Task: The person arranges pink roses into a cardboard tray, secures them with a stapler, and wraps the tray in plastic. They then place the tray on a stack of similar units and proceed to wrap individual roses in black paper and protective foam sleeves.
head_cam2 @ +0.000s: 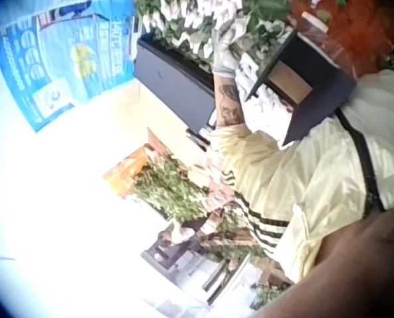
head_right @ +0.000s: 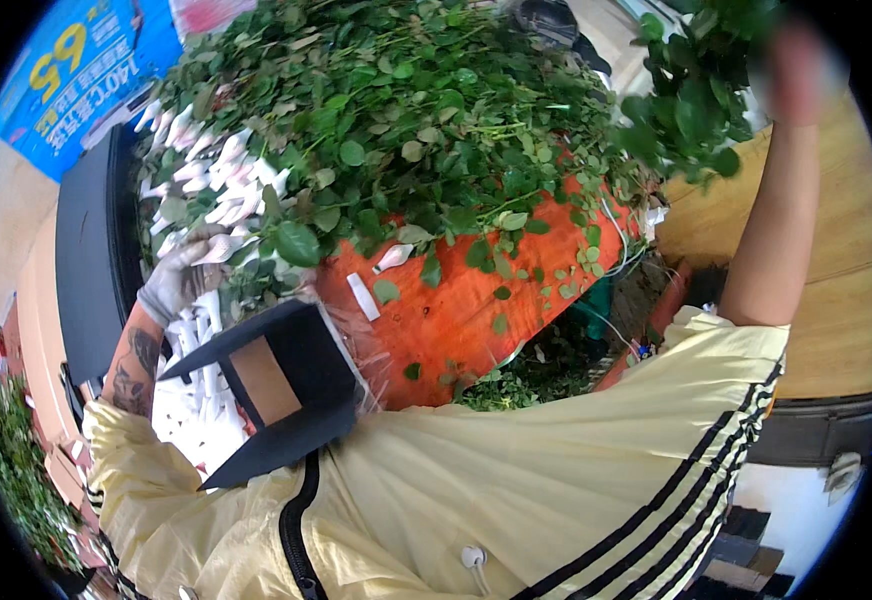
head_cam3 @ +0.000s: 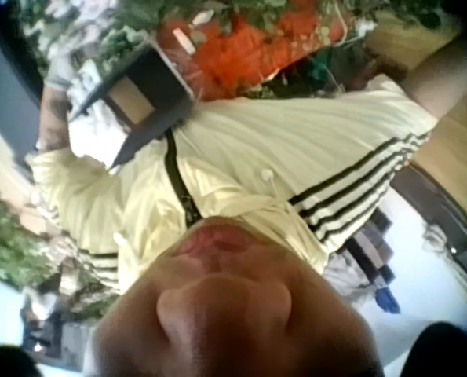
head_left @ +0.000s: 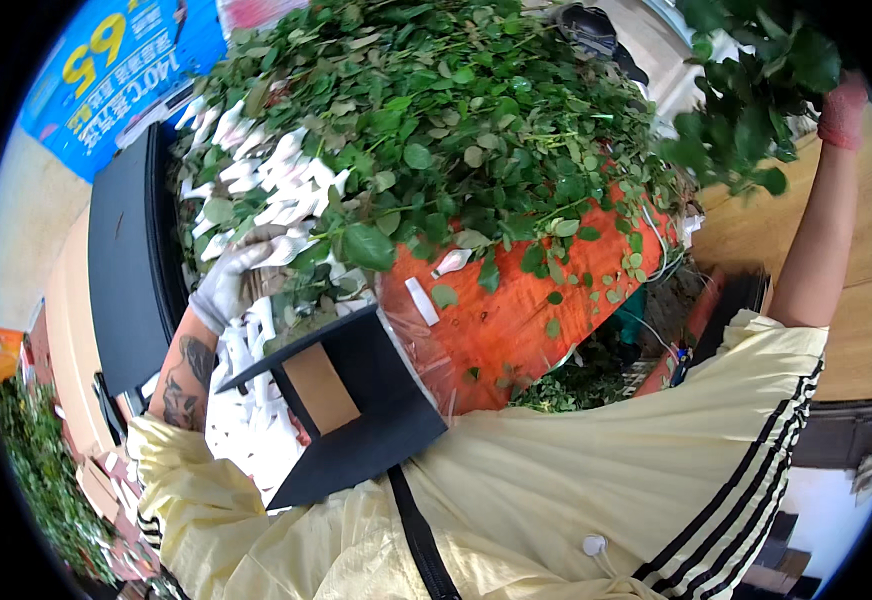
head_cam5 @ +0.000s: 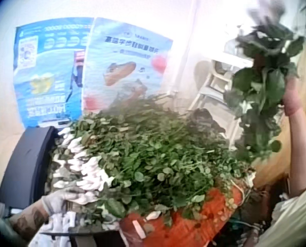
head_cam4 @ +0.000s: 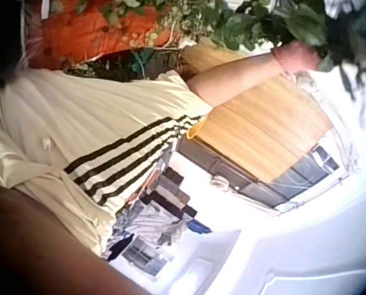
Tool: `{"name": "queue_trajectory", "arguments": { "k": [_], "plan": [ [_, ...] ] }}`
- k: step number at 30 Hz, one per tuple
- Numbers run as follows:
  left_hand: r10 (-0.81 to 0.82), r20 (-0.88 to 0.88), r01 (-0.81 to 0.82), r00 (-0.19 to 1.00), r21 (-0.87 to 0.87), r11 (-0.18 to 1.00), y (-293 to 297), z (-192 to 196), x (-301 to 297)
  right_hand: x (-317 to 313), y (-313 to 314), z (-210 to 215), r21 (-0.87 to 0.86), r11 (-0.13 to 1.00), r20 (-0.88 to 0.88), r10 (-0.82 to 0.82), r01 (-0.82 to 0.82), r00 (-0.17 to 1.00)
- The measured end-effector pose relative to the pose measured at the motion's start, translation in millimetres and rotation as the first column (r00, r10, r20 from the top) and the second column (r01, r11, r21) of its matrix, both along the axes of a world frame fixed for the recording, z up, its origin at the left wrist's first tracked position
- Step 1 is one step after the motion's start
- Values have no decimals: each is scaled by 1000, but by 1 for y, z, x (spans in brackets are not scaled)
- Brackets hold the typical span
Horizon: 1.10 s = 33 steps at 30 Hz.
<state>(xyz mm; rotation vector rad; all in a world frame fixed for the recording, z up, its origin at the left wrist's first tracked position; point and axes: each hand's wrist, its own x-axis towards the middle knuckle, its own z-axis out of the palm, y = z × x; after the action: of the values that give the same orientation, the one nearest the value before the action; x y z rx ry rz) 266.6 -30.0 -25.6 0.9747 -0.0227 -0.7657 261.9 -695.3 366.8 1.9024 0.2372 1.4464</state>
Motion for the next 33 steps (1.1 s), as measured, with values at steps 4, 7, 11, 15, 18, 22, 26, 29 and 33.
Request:
{"name": "queue_trajectory", "arguments": {
  "k": [4, 7, 11, 15, 18, 22, 26, 29, 33],
  "plan": [
    [-232, 313, 23, 921, 552, 834, -10, 8, -2, 1, 107, -62, 119, 923, -455, 379, -367, 806],
    [-485, 678, -411, 551, 727, 550, -21, -4, 6, -16, 200, -123, 359, 797, -815, 521, -485, 252],
    [-363, 636, -338, 681, 712, 616, 7, 3, 13, -52, 286, -214, 589, 798, -665, 391, -125, -637],
    [-246, 777, -594, 579, 610, 525, 72, 59, -41, -65, 326, -322, 556, 827, -575, 309, -85, -758],
    [50, 823, -645, 566, 405, 648, 85, 83, -116, -59, 370, -404, 161, 975, -399, 207, 154, -893],
    [-22, 632, -299, 775, 397, 868, 83, 65, -200, -63, 417, -448, 52, 997, -539, -27, -64, -842],
    [-205, 645, -412, 737, 668, 620, 49, -6, -228, -85, 418, -417, 182, 962, -965, 135, -203, -226],
    [-404, 610, -409, 681, 776, 481, 33, -40, -232, -100, 421, -402, -25, 959, -974, -87, -282, -208],
    [-568, 432, -236, 701, 891, 387, 24, -54, -224, -110, 449, -417, 349, 823, -937, 318, -448, -145]
  ]
}}
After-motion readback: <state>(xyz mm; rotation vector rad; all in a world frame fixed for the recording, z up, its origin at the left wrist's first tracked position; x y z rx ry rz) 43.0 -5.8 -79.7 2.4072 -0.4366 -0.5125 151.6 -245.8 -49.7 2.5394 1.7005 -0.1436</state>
